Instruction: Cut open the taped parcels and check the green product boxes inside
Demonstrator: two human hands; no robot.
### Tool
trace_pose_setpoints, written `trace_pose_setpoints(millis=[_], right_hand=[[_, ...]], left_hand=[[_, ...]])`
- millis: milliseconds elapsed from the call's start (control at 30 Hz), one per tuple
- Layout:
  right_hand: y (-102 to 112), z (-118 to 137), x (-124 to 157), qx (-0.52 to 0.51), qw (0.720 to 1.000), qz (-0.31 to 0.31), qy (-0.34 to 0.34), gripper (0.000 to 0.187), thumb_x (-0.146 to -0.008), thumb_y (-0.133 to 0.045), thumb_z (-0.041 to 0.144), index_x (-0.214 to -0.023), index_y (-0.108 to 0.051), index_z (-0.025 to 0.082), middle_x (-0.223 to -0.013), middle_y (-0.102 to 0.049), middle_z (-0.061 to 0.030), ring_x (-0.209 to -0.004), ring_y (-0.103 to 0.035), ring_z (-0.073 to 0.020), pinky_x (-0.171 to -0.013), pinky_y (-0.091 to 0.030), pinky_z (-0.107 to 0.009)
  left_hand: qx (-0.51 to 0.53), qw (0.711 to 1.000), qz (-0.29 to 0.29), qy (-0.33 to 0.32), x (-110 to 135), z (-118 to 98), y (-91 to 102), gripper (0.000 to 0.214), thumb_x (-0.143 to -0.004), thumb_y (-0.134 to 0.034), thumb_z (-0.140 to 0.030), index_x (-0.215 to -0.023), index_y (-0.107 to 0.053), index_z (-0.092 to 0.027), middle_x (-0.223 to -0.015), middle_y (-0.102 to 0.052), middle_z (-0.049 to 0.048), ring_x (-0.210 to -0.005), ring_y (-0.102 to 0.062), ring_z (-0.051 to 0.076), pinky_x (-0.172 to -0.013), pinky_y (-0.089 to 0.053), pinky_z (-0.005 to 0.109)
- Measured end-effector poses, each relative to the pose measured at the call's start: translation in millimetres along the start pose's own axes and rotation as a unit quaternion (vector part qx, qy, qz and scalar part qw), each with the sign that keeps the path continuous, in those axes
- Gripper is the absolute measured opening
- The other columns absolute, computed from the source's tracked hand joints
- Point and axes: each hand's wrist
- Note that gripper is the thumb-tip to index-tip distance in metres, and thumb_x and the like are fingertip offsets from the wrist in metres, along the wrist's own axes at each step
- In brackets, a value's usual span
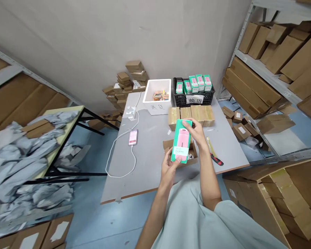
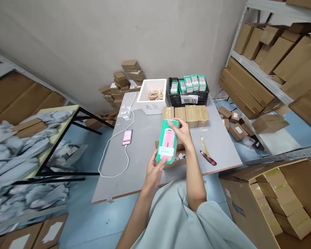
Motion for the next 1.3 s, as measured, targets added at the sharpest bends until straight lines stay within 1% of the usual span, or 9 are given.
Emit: trace_pose_setpoints(millis=[167, 267, 433, 600, 767, 900, 1033, 1167, 1300], right_hand=[[13, 0, 0, -0.143, 0.981, 0.113, -0.062, 0.074, -0.084, -0.093, 0.081, -0.138, -0.080, 0.032, -0.122, -0.084, -0.0056, -0.109, -0.080, -0.0258, -0.084, -0.065, -0.033], [8, -4, 1, -0.174, 0.971, 0.150, -0.065, 0.076, -0.081, -0.097, 0.078, -0.141, -0.078, 0.034, -0.126, -0.085, -0.0060, -0.109, -0.082, -0.0276, -0.082, -0.067, -0.034], [0, -6, -3, -0.159, 0.982, 0.096, -0.027, 0.065, -0.075, -0.103, 0.069, -0.123, -0.083, 0.029, -0.122, -0.087, -0.0054, -0.111, -0.081, -0.0286, -0.097, -0.068, -0.040], [9, -7, -11, -0.116, 0.993, 0.035, 0.002, 0.065, -0.071, -0.105, 0.070, -0.116, -0.084, 0.028, -0.117, -0.087, -0.0065, -0.110, -0.081, -0.0293, -0.100, -0.068, -0.043], [15, -7, -15, -0.085, 0.996, 0.026, 0.013, 0.068, -0.072, -0.102, 0.074, -0.117, -0.083, 0.027, -0.119, -0.086, -0.0082, -0.111, -0.081, -0.0298, -0.096, -0.069, -0.042], [19, -4, -15, -0.078, 0.996, 0.036, 0.013, 0.070, -0.075, -0.101, 0.076, -0.121, -0.080, 0.027, -0.121, -0.085, -0.0077, -0.107, -0.081, -0.0280, -0.094, -0.069, -0.040], [30, 0, -16, -0.087, 0.994, 0.059, 0.002, 0.075, -0.077, -0.100, 0.080, -0.130, -0.078, 0.032, -0.131, -0.081, -0.0077, -0.107, -0.080, -0.0264, -0.091, -0.069, -0.038], [41, 4, -16, -0.108, 0.991, 0.083, -0.018, 0.078, -0.083, -0.093, 0.085, -0.143, -0.074, 0.038, -0.133, -0.080, -0.0077, -0.122, -0.077, -0.0293, -0.097, -0.068, -0.041], [37, 6, -13, -0.095, 0.992, 0.081, -0.004, 0.071, -0.083, -0.093, 0.081, -0.134, -0.078, 0.034, -0.130, -0.081, -0.0062, -0.122, -0.076, -0.0299, -0.104, -0.066, -0.043]], left_hand=[[0.154, 0.984, 0.049, 0.077, 8, 5, 12.0, 0.060, -0.093, -0.099, -0.049, -0.146, -0.082, -0.028, -0.143, -0.086, 0.0112, -0.131, -0.084, 0.031, -0.106, -0.070, 0.038], [0.198, 0.974, 0.060, 0.092, 10, 5, 18.6, 0.059, -0.101, -0.090, -0.043, -0.158, -0.076, -0.032, -0.148, -0.085, 0.0095, -0.134, -0.083, 0.029, -0.109, -0.069, 0.037], [0.128, 0.984, 0.067, 0.101, 10, -2, 5.0, 0.070, -0.100, -0.092, -0.052, -0.163, -0.072, -0.031, -0.158, -0.079, 0.0127, -0.140, -0.079, 0.033, -0.107, -0.070, 0.040], [0.003, 1.000, 0.024, -0.012, 7, -12, -16.9, 0.086, -0.091, -0.098, -0.061, -0.167, -0.066, -0.037, -0.179, -0.060, 0.0135, -0.157, -0.066, 0.040, -0.117, -0.066, 0.051], [-0.061, 0.996, -0.052, -0.037, 2, -9, -33.0, 0.086, -0.074, -0.111, -0.052, -0.149, -0.075, -0.030, -0.151, -0.079, 0.0151, -0.134, -0.080, 0.038, -0.101, -0.071, 0.045], [-0.035, 0.997, -0.068, -0.034, 0, -6, -38.3, 0.083, -0.071, -0.112, -0.047, -0.144, -0.078, -0.029, -0.152, -0.080, 0.0133, -0.130, -0.082, 0.035, -0.104, -0.071, 0.045], [0.022, 1.000, -0.021, -0.008, -5, -4, -34.3, 0.073, -0.080, -0.107, -0.047, -0.146, -0.079, -0.029, -0.156, -0.080, 0.0116, -0.137, -0.080, 0.034, -0.111, -0.070, 0.043], [0.110, 0.991, 0.032, 0.071, -12, 2, -20.3, 0.074, -0.092, -0.098, -0.052, -0.159, -0.073, -0.035, -0.150, -0.084, 0.0071, -0.137, -0.081, 0.030, -0.107, -0.071, 0.037], [0.149, 0.978, 0.074, 0.122, -13, 9, -10.4, 0.079, -0.095, -0.096, -0.052, -0.167, -0.066, -0.039, -0.148, -0.085, 0.0056, -0.138, -0.081, 0.030, -0.110, -0.070, 0.038]])
Point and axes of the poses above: each hand's wrist, its own x-axis away from the middle knuckle, its own y-axis out of the back of the hand, z = x × y
